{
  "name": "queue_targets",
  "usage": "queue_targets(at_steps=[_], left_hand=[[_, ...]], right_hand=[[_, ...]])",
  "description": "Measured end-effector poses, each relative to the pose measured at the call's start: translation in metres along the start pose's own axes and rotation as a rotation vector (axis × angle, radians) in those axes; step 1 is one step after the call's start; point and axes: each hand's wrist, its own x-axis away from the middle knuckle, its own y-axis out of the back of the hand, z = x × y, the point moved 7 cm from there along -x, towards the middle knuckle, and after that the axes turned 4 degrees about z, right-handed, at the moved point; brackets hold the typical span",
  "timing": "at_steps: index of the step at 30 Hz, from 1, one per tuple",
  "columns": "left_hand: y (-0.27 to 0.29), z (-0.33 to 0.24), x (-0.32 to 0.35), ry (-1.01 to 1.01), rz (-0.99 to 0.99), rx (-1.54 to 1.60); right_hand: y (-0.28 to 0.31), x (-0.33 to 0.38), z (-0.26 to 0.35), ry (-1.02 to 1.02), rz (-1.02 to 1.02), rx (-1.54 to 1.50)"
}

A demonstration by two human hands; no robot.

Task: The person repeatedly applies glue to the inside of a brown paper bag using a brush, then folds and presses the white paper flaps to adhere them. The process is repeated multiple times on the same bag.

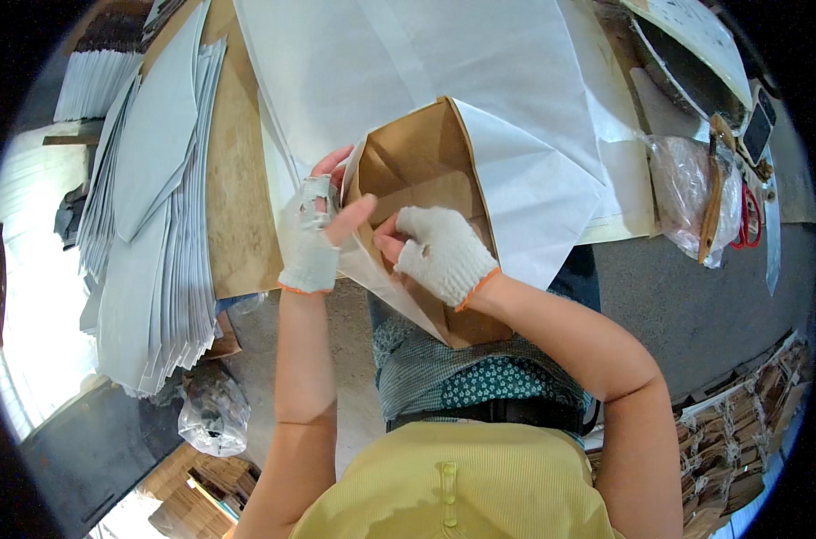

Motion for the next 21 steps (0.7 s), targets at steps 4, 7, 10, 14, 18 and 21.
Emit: queue_targets(at_steps=[4,7,10,14,18,21], left_hand=[[-0.002,-0.002,0.000,-0.065,-0.032,0.013],[0.016,0.010,-0.004,-0.036,-0.091,0.241],[0.010,0.007,-0.002,-0.026,-0.132,0.175],[0.006,0.008,-0.010,0.052,-0.164,0.116],[-0.005,-0.014,-0.018,-0.104,-0.064,-0.096],[-0.020,-0.025,-0.028,-0.224,0.014,-0.194]], right_hand=[[0.010,0.004,0.018,0.153,-0.122,0.273],[0.033,0.004,0.037,0.316,-0.364,0.390],[0.035,0.002,0.051,0.328,-0.381,0.559],[0.017,0.008,0.052,0.434,-0.307,0.762],[0.012,0.018,0.051,0.454,-0.249,0.915],[0.023,0.030,0.066,0.540,-0.329,0.984]])
